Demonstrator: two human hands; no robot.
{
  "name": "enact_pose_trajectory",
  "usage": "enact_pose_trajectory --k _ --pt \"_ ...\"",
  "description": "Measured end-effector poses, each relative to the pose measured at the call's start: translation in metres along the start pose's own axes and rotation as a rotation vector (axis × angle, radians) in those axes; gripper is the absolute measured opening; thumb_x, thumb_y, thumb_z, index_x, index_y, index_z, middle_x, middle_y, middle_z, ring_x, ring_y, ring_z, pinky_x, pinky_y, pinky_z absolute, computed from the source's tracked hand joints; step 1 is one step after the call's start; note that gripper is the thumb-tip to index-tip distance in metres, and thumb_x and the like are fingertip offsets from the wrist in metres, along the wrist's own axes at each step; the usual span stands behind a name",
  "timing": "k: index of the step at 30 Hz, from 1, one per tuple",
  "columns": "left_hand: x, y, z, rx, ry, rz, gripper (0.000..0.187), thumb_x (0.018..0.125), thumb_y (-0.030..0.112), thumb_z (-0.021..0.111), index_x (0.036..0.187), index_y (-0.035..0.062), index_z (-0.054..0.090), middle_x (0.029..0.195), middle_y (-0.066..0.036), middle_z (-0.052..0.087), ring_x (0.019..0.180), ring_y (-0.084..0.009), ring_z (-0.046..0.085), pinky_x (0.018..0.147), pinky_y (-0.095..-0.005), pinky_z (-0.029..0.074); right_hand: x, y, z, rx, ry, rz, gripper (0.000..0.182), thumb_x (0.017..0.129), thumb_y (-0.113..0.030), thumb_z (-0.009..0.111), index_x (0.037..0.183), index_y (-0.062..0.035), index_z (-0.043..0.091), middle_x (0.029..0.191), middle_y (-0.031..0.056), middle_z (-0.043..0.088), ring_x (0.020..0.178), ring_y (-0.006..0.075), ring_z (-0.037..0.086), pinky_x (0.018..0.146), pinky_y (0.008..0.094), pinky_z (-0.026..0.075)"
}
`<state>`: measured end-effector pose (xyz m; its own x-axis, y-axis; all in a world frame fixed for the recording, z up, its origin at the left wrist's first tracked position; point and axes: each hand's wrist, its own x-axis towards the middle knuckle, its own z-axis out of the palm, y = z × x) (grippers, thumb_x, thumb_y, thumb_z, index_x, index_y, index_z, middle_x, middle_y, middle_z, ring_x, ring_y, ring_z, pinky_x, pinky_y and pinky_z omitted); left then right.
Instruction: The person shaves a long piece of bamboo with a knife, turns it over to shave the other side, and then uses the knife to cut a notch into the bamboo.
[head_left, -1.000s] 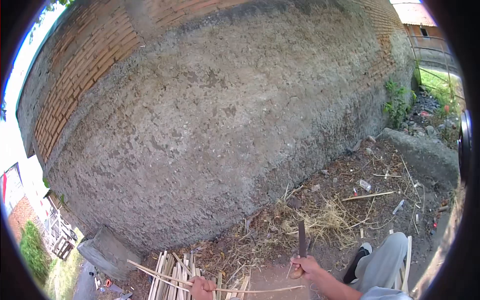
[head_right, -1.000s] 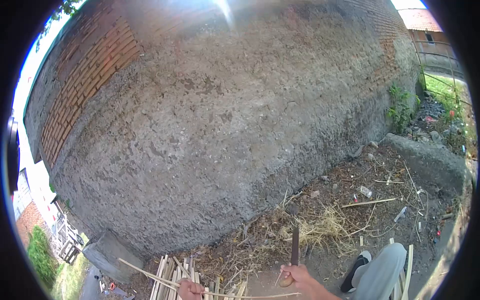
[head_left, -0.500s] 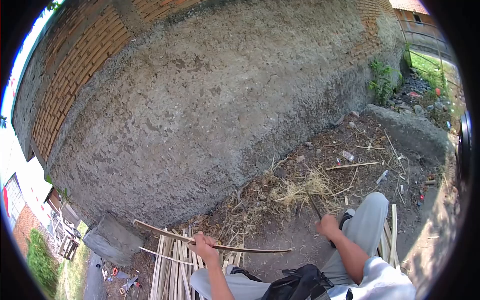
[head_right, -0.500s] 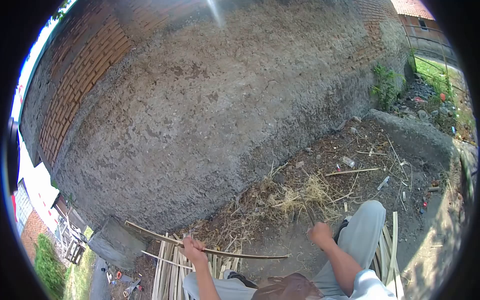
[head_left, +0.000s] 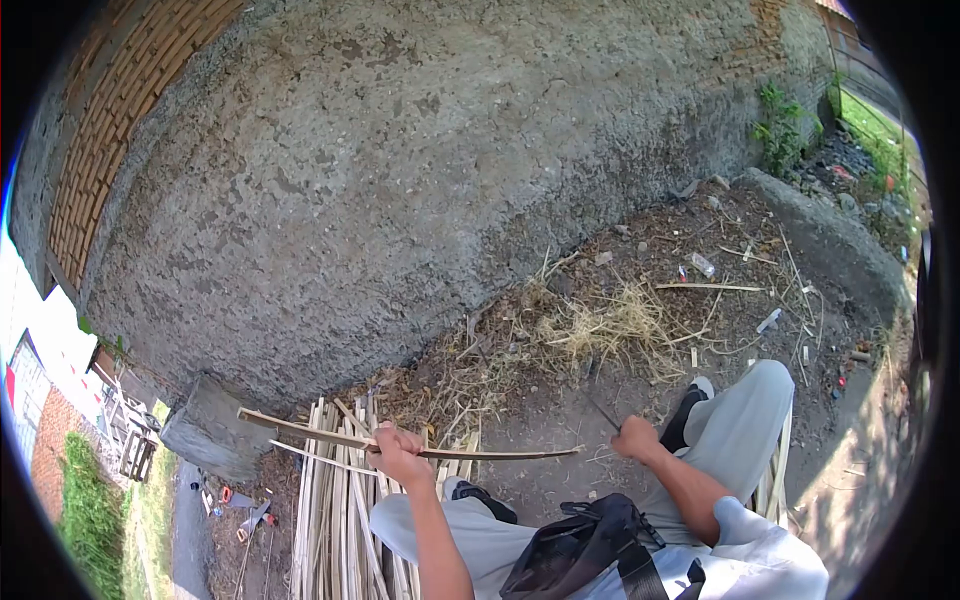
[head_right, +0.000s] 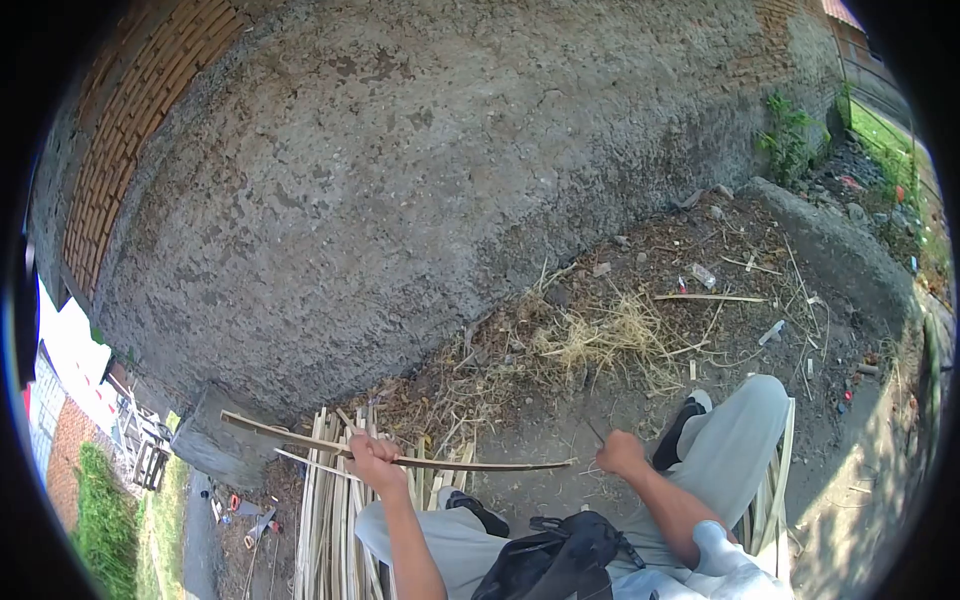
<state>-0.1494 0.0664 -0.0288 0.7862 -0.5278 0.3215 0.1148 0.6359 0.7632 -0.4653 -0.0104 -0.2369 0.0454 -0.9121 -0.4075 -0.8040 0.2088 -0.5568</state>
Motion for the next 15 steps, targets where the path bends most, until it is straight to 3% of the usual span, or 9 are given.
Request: enact_pose_trajectory --k 4,11,15 --pt "0.007 -0.002 0.002 0.036 0.014 0.002 0.043 0.089 0.013 0.053 0.059 0.0146 0.023 0.046 0.004 0.02 0.037 -0.0076 0.015 0.038 -0.029 0.017 0.011 0.0 0.0 0.069 0.005 0.107 0.035 0.077 -0.03 0.069 0.091 0.0021 0.069 0.093 0.0241 0.068 0.091 0.0383 0.066 0.082 0.0432 0.052" --pt "0.003 0.001 -0.001 0.023 0.028 0.015 0.041 0.089 0.013 0.051 0.058 0.0145 0.024 0.045 0.003 0.02 0.036 -0.0087 0.016 0.037 -0.0288 0.019 0.009 -0.004 -0.006 0.183 0.189 -0.01 0.03 0.076 -0.025 0.067 0.085 0.0032 0.069 0.086 0.0241 0.068 0.087 0.0395 0.066 0.077 0.0444 0.053" --pt "-0.012 0.003 -0.01 0.075 -0.015 -0.022 0.041 0.09 0.015 0.051 0.058 0.0139 0.024 0.045 0.003 0.019 0.036 -0.0086 0.016 0.039 -0.0286 0.018 0.003 0.024 0.012 0.126 0.102 0.158 0.029 0.078 -0.025 0.065 0.085 0.0035 0.068 0.085 0.0238 0.068 0.085 0.0385 0.067 0.075 0.0445 0.053"
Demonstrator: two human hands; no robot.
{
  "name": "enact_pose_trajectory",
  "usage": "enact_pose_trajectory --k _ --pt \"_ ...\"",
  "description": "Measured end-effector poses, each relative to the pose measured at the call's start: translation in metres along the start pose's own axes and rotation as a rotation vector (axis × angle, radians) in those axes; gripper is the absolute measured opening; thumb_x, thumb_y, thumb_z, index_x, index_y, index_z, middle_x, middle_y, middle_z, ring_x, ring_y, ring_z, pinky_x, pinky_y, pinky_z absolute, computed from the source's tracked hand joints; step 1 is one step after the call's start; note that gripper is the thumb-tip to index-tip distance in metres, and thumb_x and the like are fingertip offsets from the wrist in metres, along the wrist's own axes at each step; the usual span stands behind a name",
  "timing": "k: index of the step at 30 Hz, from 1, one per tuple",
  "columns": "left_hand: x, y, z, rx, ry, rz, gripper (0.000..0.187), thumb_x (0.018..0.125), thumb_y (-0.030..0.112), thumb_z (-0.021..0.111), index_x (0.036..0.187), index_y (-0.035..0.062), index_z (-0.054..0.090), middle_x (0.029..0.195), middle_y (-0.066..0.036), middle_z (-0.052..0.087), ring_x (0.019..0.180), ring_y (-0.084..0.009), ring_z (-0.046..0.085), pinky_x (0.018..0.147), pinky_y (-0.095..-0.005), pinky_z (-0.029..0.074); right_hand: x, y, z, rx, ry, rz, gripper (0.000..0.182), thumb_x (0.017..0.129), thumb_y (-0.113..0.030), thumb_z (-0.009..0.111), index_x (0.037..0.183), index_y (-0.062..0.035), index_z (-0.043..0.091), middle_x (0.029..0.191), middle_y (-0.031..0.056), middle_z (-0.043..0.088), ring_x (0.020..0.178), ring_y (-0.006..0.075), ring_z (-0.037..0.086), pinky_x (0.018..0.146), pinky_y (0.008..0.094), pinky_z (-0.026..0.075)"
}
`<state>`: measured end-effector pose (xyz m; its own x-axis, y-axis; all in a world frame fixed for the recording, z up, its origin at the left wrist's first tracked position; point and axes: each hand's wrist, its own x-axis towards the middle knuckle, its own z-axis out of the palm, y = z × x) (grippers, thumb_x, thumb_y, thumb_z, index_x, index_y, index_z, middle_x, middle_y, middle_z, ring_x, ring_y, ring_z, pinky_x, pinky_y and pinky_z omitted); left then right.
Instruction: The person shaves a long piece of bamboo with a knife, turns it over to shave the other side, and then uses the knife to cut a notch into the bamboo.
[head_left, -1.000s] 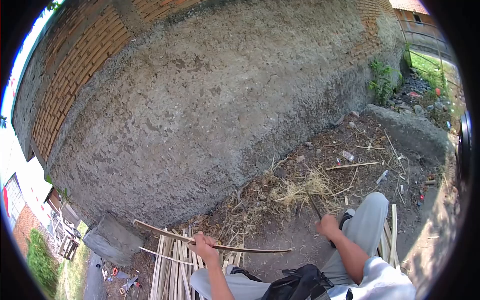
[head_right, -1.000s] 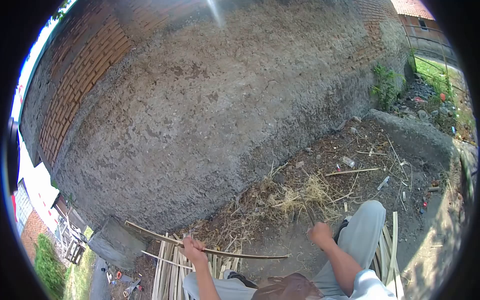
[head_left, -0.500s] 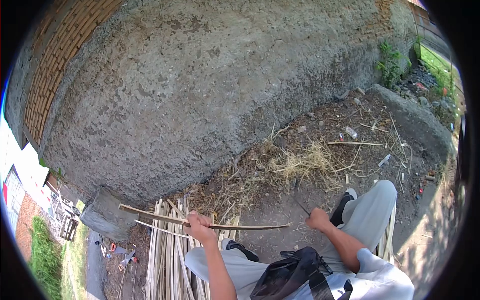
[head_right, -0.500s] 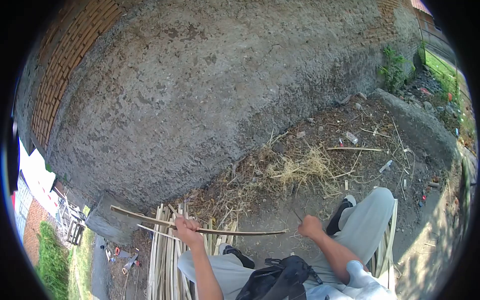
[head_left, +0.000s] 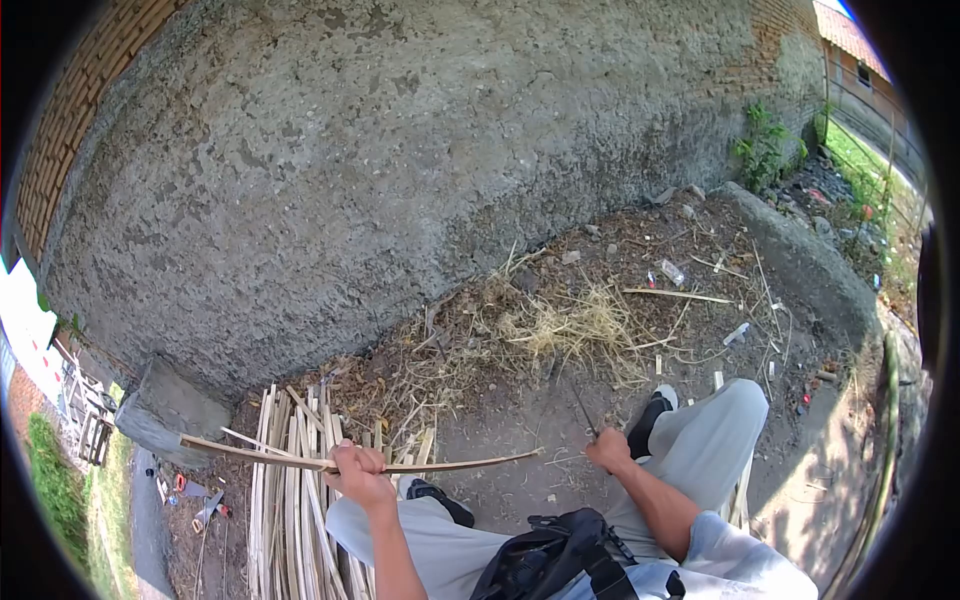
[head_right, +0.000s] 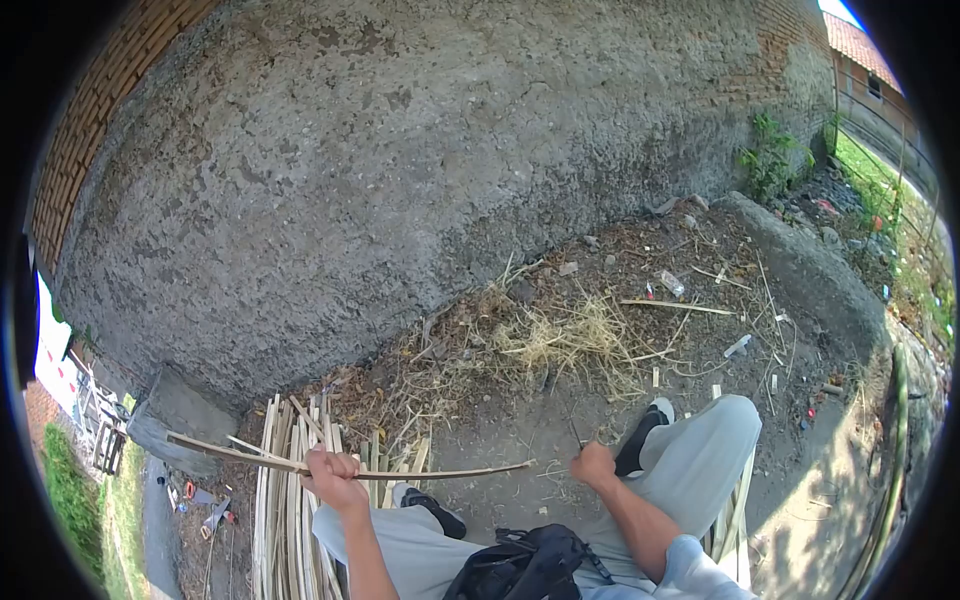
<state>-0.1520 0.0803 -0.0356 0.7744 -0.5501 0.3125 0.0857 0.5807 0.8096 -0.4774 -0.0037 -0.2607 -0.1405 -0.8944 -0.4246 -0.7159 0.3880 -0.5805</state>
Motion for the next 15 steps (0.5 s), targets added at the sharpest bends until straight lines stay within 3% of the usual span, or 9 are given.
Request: enact_pose_trajectory --k 2,5,6,9,10,14,15 --pt "-0.011 0.005 -0.009 -0.018 0.001 0.017 0.041 0.089 0.015 0.051 0.058 0.014 0.024 0.044 0.003 0.019 0.036 -0.0086 0.016 0.038 -0.0285 0.018 0.0 -0.006 -0.009 -0.001 -0.122 0.119 0.03 0.079 -0.025 0.063 0.086 0.0039 0.068 0.085 0.0241 0.068 0.084 0.0384 0.067 0.074 0.0442 0.053" --pt "-0.013 0.006 -0.022 -0.062 0.054 0.095 0.04 0.089 0.015 0.051 0.058 0.0147 0.025 0.044 0.003 0.02 0.036 -0.0084 0.016 0.037 -0.0285 0.017 0.005 -0.015 -0.012 0.226 -0.174 0.033 0.032 0.081 -0.027 0.062 0.086 0.0041 0.068 0.084 0.0265 0.067 0.084 0.0388 0.067 0.075 0.0452 0.053" --pt "-0.01 0.004 -0.023 -0.066 0.094 0.101 0.04 0.088 0.015 0.052 0.058 0.0148 0.025 0.044 0.003 0.02 0.036 -0.0083 0.016 0.037 -0.0285 0.017 0.003 -0.014 -0.006 0.19 0.059 -0.227 0.037 0.085 -0.032 0.059 0.088 0.0043 0.067 0.081 0.0286 0.066 0.084 0.0406 0.066 0.076 0.0479 0.052" --pt "0.003 0.001 -0.006 -0.06 0.134 0.082 0.041 0.088 0.012 0.052 0.058 0.0147 0.024 0.045 0.003 0.022 0.036 -0.0082 0.017 0.037 -0.0287 0.018 -0.006 -0.027 0.005 0.16 0.385 -0.453 0.04 0.089 -0.033 0.057 0.085 0.0063 0.061 0.061 0.0245 0.061 0.062 0.0375 0.066 0.067 0.0469 0.052" --pt "0.007 0.001 0.001 -0.069 0.13 0.056 0.04 0.088 0.011 0.051 0.057 0.0143 0.025 0.044 0.003 0.023 0.036 -0.008 0.017 0.037 -0.0284 0.018 -0.003 -0.03 0.009 0.108 0.31 -0.453 0.046 0.091 -0.039 0.054 0.092 0.0069 0.059 0.058 0.0223 0.06 0.058 0.036 0.066 0.06 0.0461 0.052" --pt "0.016 -0.005 0.025 -0.051 0.058 0.016 0.042 0.089 0.009 0.051 0.057 0.0136 0.025 0.045 0.003 0.024 0.038 -0.0078 0.018 0.039 -0.0284 0.018 -0.028 -0.058 0.008 0.352 -0.242 -0.204 0.055 0.093 -0.043 0.05 0.078 0.0083 0.061 0.051 0.0164 0.057 0.046 0.0287 0.064 0.044 0.0429 0.049" --pt "0.016 -0.008 0.027 -0.056 0.04 0.003 0.042 0.09 0.008 0.051 0.057 0.0135 0.025 0.045 0.003 0.024 0.038 -0.0077 0.018 0.039 -0.0284 0.018 -0.037 -0.063 0.013 0.285 -0.294 -0.194 0.054 0.092 -0.043 0.051 0.077 0.0075 0.062 0.055 0.0187 0.059 0.051 0.0316 0.065 0.049 0.0441 0.05"
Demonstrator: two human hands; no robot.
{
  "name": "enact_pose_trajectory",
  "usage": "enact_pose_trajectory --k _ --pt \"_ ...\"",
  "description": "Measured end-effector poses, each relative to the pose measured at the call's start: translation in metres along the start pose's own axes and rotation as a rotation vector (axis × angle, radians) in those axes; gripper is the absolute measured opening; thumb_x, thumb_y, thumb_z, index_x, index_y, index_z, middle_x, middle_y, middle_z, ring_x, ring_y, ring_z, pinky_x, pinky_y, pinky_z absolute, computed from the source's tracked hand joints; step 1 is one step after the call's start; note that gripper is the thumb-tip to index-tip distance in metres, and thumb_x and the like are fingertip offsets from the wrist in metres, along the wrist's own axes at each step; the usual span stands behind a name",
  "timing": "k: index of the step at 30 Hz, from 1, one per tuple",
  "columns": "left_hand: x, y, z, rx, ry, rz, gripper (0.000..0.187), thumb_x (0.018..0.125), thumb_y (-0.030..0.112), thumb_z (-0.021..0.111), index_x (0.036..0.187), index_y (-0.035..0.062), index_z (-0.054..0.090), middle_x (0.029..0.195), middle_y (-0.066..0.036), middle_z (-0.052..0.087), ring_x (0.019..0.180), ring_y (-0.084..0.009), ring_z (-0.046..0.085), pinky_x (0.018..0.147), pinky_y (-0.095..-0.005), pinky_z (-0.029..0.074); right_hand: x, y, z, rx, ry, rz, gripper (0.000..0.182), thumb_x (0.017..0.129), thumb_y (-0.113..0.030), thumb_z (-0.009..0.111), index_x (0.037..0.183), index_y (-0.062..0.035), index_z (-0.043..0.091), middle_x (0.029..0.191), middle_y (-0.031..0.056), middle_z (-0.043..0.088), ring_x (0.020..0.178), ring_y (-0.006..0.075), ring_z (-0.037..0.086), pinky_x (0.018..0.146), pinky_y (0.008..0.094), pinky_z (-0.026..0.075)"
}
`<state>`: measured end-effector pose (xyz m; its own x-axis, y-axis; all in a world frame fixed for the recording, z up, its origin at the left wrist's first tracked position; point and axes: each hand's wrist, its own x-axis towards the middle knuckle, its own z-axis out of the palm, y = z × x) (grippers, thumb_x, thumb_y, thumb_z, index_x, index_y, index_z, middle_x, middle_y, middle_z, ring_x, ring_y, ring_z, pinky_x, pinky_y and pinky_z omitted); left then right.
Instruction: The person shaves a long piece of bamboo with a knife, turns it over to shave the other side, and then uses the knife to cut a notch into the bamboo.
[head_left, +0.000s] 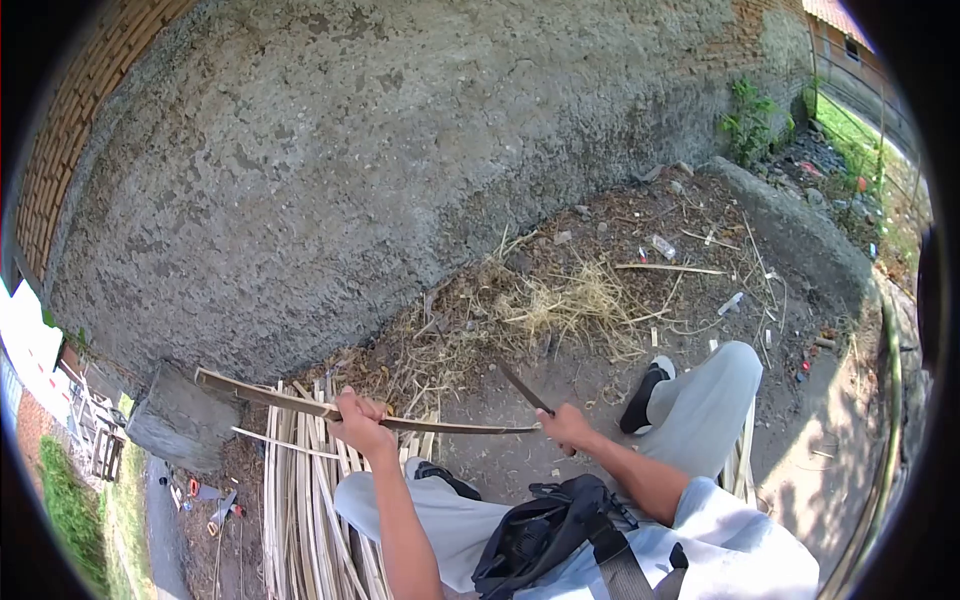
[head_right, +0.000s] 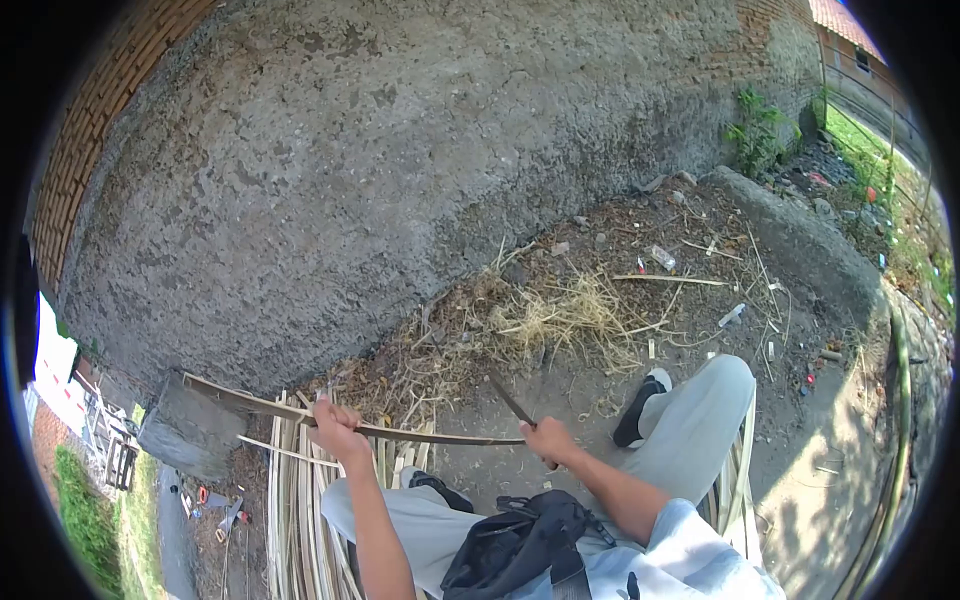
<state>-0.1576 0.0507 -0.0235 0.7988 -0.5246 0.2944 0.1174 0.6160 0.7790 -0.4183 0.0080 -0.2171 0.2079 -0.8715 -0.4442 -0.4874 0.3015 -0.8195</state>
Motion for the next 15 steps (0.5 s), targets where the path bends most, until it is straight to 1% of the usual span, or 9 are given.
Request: enact_pose_trajectory --k 1,3,4,6,7,9,12,15 --pt "-0.001 -0.001 0.0 -0.006 -0.048 -0.006 0.042 0.09 0.009 0.051 0.057 0.0136 0.025 0.045 0.003 0.023 0.038 -0.0078 0.018 0.039 -0.0284 0.018 -0.004 0.001 0.011 -0.057 -0.063 0.027 0.053 0.091 -0.043 0.052 0.076 0.0068 0.063 0.058 0.021 0.06 0.056 0.0346 0.066 0.053 0.0453 0.051" --pt "-0.011 0.003 0.003 -0.023 -0.135 -0.027 0.042 0.09 0.009 0.051 0.057 0.0135 0.025 0.045 0.003 0.022 0.038 -0.0082 0.019 0.039 -0.0286 0.019 0.012 0.03 0.05 -0.342 0.08 -0.327 0.049 0.09 -0.041 0.055 0.084 0.0066 0.064 0.075 0.0278 0.064 0.076 0.0441 0.065 0.072 0.0507 0.051" --pt "-0.017 0.007 0.005 -0.031 -0.171 -0.045 0.042 0.09 0.009 0.051 0.057 0.0135 0.025 0.045 0.003 0.021 0.038 -0.0085 0.018 0.039 -0.0288 0.02 0.012 0.028 0.055 -0.295 0.017 -0.388 0.046 0.089 -0.041 0.058 0.085 0.0045 0.065 0.08 0.0281 0.064 0.084 0.0455 0.063 0.077 0.0515 0.049" --pt "-0.02 0.005 -0.003 -0.022 -0.185 -0.013 0.041 0.09 0.011 0.05 0.057 0.0136 0.025 0.045 0.002 0.019 0.037 -0.0095 0.018 0.04 -0.0287 0.02 0.013 0.02 0.063 -0.372 -0.019 -0.512 0.04 0.086 -0.036 0.062 0.081 0.0039 0.064 0.076 0.0265 0.064 0.078 0.0444 0.063 0.074 0.0506 0.05" --pt "-0.023 0.006 -0.006 0.032 -0.182 -0.004 0.042 0.09 0.013 0.05 0.057 0.014 0.024 0.044 0.002 0.018 0.037 -0.0101 0.017 0.04 -0.0288 0.02 0.016 0.023 0.071 -0.34 0.016 -0.57 0.039 0.085 -0.035 0.063 0.08 0.0039 0.064 0.074 0.0254 0.063 0.075 0.0443 0.063 0.072 0.0505 0.05" --pt "-0.019 0.008 -0.011 0.065 -0.188 0.025 0.043 0.09 0.017 0.05 0.057 0.0151 0.022 0.044 0.002 0.018 0.037 -0.0108 0.015 0.04 -0.0289 0.019 0.023 0.025 0.082 -0.282 0.018 -0.552 0.043 0.088 -0.038 0.06 0.081 0.0038 0.063 0.073 0.0259 0.063 0.075 0.0453 0.063 0.072 0.0513 0.049" --pt "-0.007 0.005 -0.016 0.072 -0.153 0.034 0.045 0.089 0.019 0.049 0.056 0.0171 0.019 0.043 0.003 0.017 0.037 -0.011 0.012 0.04 -0.0292 0.016 0.018 0.015 0.08 -0.256 -0.128 -0.295 0.047 0.093 -0.041 0.052 0.083 0.0038 0.063 0.072 0.0269 0.062 0.075 0.047 0.062 0.072 0.0532 0.048" --pt "-0.001 0.003 -0.011 0.088 -0.057 0.046 0.047 0.088 0.02 0.049 0.055 0.0193 0.016 0.043 0.004 0.015 0.037 -0.0102 0.009 0.039 -0.0289 0.013 0.02 0.022 0.089 -0.089 -0.078 -0.272 0.051 0.097 -0.041 0.043 0.085 0.0042 0.063 0.071 0.0291 0.061 0.075 0.0489 0.061 0.071 0.055 0.047"
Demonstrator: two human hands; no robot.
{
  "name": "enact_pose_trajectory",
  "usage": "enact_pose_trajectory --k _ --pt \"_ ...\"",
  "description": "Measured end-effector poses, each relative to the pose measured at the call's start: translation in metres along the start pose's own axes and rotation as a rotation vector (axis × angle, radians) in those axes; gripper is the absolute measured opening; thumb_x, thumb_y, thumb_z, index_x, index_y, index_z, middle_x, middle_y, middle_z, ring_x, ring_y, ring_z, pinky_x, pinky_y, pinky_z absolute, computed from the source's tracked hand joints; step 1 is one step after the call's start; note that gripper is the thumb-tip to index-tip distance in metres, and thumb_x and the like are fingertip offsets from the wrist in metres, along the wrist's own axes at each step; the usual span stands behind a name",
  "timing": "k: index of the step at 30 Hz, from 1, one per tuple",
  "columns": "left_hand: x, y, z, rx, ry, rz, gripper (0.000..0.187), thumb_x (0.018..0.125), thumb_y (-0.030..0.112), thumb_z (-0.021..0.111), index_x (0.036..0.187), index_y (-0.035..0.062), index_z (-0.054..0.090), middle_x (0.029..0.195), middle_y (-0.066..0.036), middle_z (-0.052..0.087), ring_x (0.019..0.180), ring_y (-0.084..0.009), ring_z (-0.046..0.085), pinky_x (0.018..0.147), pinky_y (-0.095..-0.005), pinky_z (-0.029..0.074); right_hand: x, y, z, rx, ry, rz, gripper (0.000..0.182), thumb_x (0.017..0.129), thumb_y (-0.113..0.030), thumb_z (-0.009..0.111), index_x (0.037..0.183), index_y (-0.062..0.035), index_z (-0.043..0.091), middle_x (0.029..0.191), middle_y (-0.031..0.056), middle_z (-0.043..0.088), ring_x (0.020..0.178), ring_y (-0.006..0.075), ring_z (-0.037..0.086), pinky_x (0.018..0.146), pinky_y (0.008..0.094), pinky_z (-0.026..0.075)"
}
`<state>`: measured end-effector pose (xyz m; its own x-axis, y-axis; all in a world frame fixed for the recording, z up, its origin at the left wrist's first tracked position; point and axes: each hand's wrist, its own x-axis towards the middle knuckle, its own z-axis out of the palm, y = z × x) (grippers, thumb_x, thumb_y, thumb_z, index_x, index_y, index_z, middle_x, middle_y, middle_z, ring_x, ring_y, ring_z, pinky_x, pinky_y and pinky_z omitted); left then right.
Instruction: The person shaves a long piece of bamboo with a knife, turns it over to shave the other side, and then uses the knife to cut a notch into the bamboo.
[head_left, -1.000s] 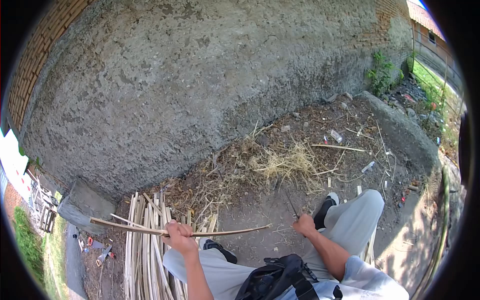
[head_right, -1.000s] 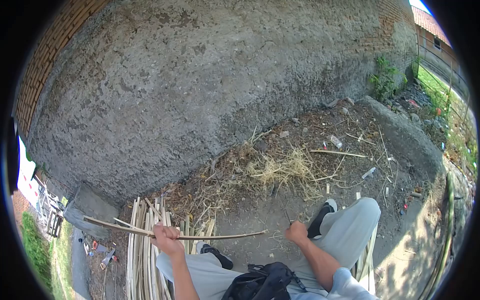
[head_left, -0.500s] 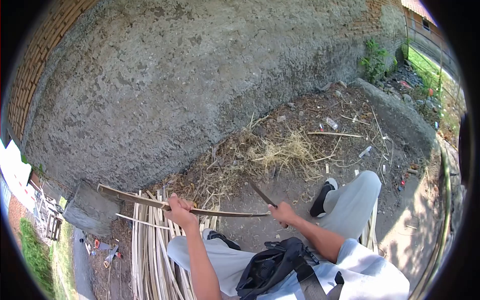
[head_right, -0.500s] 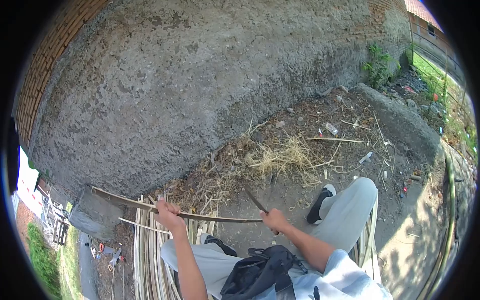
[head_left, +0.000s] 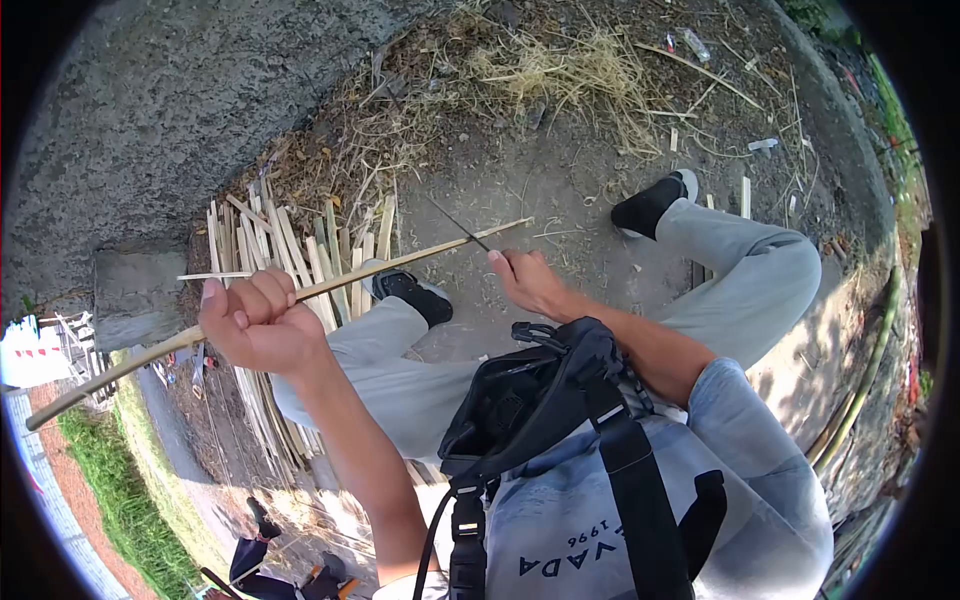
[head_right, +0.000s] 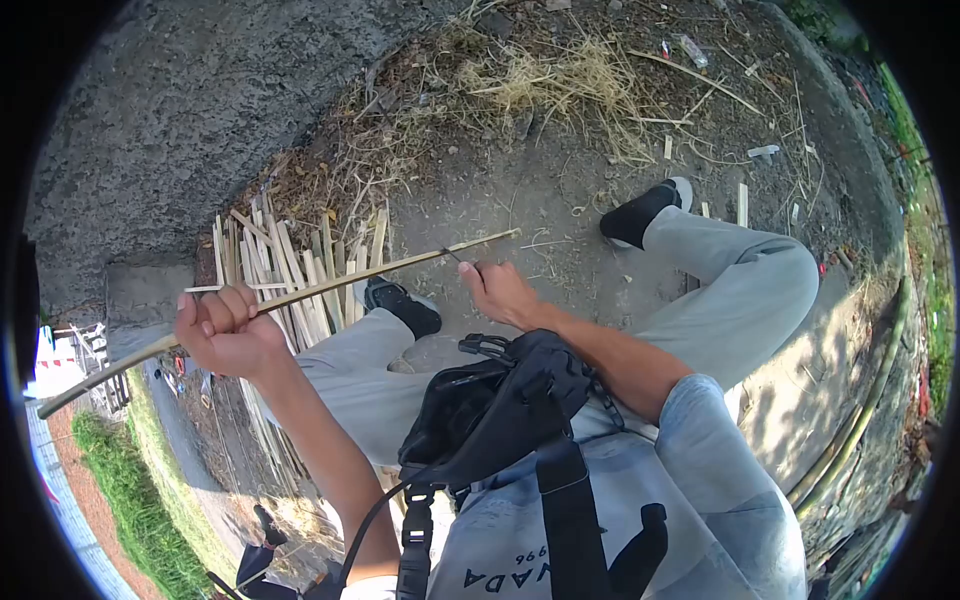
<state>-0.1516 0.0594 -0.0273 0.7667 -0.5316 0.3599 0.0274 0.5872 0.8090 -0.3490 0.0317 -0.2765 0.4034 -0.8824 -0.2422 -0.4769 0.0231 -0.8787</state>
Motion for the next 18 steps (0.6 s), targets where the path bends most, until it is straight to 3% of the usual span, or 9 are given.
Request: enact_pose_trajectory --k 7,10,12,14,18 --pt "0.009 -0.005 0.007 0.079 0.12 0.081 0.047 0.089 0.014 0.048 0.054 0.0206 0.017 0.042 0.004 0.013 0.037 -0.0082 0.007 0.039 -0.0269 0.012 0.028 0.039 0.016 -0.091 0.017 0.103 0.049 0.098 -0.038 0.04 0.084 0.0038 0.063 0.07 0.0313 0.06 0.071 0.0511 0.06 0.068 0.0553 0.049" --pt "0.019 -0.006 -0.007 0.062 0.058 0.072 0.046 0.09 0.012 0.047 0.055 0.0205 0.019 0.042 0.005 0.014 0.038 -0.0082 0.007 0.039 -0.0267 0.013 0.027 0.022 0.012 -0.123 -0.018 0.119 0.05 0.098 -0.038 0.04 0.082 0.0032 0.063 0.068 0.0307 0.06 0.069 0.0511 0.06 0.067 0.0552 0.05" --pt "0.014 -0.002 -0.011 0.003 -0.091 0.011 0.043 0.092 0.012 0.045 0.056 0.02 0.022 0.042 0.005 0.014 0.039 -0.0081 0.008 0.042 -0.026 0.016 0.022 0.01 0.009 -0.125 -0.024 0.108 0.05 0.098 -0.038 0.041 0.08 0.0029 0.064 0.067 0.0303 0.06 0.068 0.0509 0.06 0.066 0.0553 0.05" --pt "0.007 0.003 -0.013 -0.048 -0.21 -0.03 0.043 0.093 0.012 0.043 0.056 0.0194 0.022 0.043 0.005 0.015 0.039 -0.0082 0.008 0.043 -0.0261 0.018 0.027 0.051 0.023 -0.118 -0.009 0.202 0.051 0.098 -0.038 0.041 0.079 0.0026 0.064 0.066 0.0302 0.06 0.068 0.0509 0.06 0.066 0.0552 0.05" --pt "-0.004 0.003 0.001 -0.019 -0.27 -0.004 0.043 0.095 0.015 0.041 0.057 0.019 0.022 0.043 0.005 0.015 0.039 -0.0089 0.008 0.043 -0.0276 0.018 0.032 0.041 0.011 -0.062 0.039 0.186 0.05 0.098 -0.039 0.041 0.08 0.002 0.065 0.066 0.03 0.06 0.067 0.0508 0.06 0.066 0.0553 0.05"
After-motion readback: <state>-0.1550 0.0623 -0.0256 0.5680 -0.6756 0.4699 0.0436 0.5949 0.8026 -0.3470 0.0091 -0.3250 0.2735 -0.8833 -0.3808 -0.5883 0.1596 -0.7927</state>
